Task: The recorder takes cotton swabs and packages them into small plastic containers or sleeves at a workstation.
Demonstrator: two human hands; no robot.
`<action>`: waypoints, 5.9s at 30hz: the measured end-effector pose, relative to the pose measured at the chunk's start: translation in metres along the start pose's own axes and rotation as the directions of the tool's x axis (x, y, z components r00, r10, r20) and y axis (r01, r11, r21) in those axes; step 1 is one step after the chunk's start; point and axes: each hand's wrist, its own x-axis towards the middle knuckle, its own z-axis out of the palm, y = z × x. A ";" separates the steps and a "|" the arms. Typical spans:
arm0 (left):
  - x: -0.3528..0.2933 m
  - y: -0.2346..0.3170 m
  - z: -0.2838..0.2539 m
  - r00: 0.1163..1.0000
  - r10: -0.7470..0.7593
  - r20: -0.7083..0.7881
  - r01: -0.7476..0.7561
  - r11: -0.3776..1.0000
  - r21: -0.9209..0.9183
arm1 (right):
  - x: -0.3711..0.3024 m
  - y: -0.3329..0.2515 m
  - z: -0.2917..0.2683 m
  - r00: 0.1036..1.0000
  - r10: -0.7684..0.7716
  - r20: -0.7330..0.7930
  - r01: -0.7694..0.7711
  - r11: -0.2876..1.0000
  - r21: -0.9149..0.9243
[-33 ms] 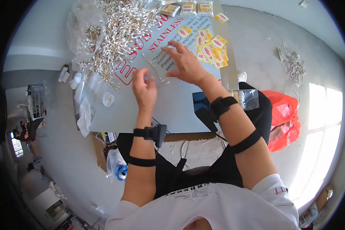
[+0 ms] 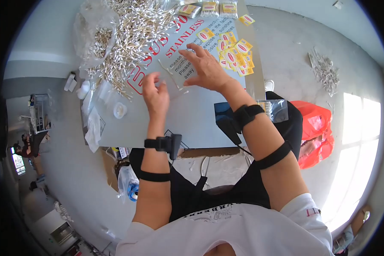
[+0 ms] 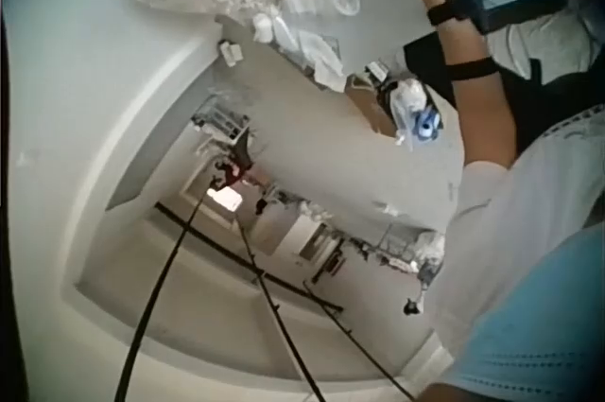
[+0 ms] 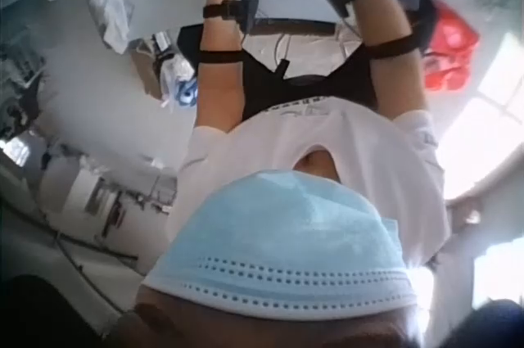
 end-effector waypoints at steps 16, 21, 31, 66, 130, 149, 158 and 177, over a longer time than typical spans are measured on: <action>0.040 -0.005 -0.032 0.946 0.137 0.293 -0.250 0.884 0.395 | -0.038 -0.009 0.007 0.999 0.047 0.019 -0.044 0.985 -0.165; -0.055 0.040 -0.073 0.817 0.138 0.560 -0.230 0.968 0.097 | -0.037 -0.017 0.001 0.987 0.124 0.104 -0.104 0.978 -0.180; -0.067 0.028 -0.024 0.933 0.232 0.274 -0.306 0.914 0.267 | -0.051 -0.010 -0.002 0.994 0.094 -0.047 -0.101 0.980 -0.172; 0.022 0.009 0.008 0.987 0.099 0.124 -0.129 0.956 0.264 | -0.066 -0.023 0.009 0.996 0.029 -0.087 -0.038 0.993 -0.109; -0.116 0.022 -0.016 0.971 0.234 0.040 -0.236 0.971 0.039 | -0.090 -0.041 0.013 0.990 0.121 -0.078 -0.120 0.993 0.021; -0.106 0.029 -0.017 0.947 0.311 0.079 -0.320 0.931 0.174 | -0.089 -0.038 0.010 0.989 -0.060 0.135 0.112 0.901 -0.420; -0.100 0.030 -0.016 0.937 0.304 0.171 -0.338 0.913 0.227 | -0.090 -0.044 0.013 0.990 0.062 0.126 -0.004 0.907 -0.420; -0.034 0.014 -0.009 0.919 0.303 0.253 -0.366 0.893 0.261 | -0.112 -0.042 0.014 0.872 0.331 -0.361 -0.207 0.917 0.342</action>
